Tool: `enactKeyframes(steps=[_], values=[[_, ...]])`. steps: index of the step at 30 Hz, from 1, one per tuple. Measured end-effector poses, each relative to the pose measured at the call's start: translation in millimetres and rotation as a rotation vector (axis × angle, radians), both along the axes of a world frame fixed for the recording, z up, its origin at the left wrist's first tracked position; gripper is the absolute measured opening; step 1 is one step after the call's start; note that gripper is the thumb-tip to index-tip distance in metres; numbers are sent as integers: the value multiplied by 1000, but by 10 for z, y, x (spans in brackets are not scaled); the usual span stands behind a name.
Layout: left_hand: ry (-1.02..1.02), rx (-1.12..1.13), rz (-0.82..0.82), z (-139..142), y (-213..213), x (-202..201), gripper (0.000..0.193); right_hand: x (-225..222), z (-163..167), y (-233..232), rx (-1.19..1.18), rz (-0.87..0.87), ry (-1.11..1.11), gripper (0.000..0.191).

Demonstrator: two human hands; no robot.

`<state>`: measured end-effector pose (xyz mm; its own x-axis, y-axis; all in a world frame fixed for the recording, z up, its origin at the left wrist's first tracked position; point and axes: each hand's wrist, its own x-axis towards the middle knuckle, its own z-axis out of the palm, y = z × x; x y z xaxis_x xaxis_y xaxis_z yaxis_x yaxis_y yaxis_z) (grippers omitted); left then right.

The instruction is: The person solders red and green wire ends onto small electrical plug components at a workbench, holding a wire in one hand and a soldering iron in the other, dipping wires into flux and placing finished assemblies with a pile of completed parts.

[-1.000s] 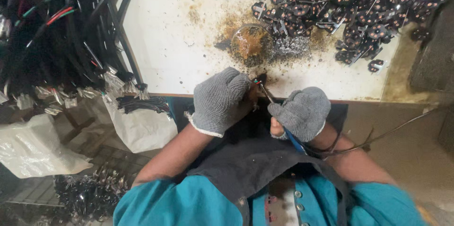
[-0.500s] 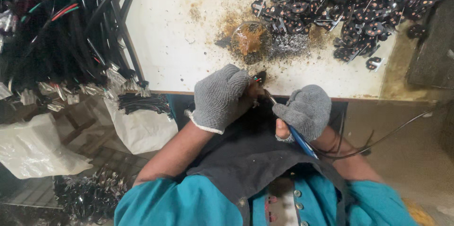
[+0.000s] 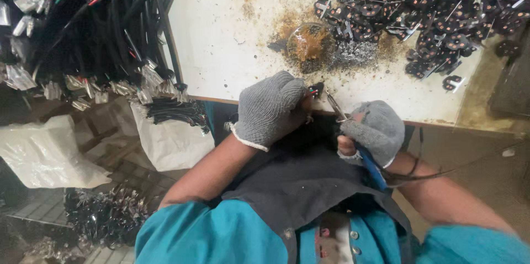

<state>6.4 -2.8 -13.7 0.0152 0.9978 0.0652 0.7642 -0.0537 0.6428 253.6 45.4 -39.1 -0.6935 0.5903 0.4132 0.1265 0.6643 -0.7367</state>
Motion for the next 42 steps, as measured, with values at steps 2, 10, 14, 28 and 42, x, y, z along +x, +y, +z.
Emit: enactKeyframes(steps=[2,10,14,28,42], values=[[-8,3,-1,10,1,-4,20,-38,54,44,-23,50,-54,22],[1,32,24,-2,3,12,17,-290,282,-67,-709,-203,242,26],[40,8,6,-24,-3,29,15,-396,356,30,-540,-407,-307,16],[-59,5,-26,-63,-33,-20,21,-652,396,-1,-318,-409,-393,16],[47,-428,-180,795,-72,-815,17,-567,408,6,-336,-369,-165,14]])
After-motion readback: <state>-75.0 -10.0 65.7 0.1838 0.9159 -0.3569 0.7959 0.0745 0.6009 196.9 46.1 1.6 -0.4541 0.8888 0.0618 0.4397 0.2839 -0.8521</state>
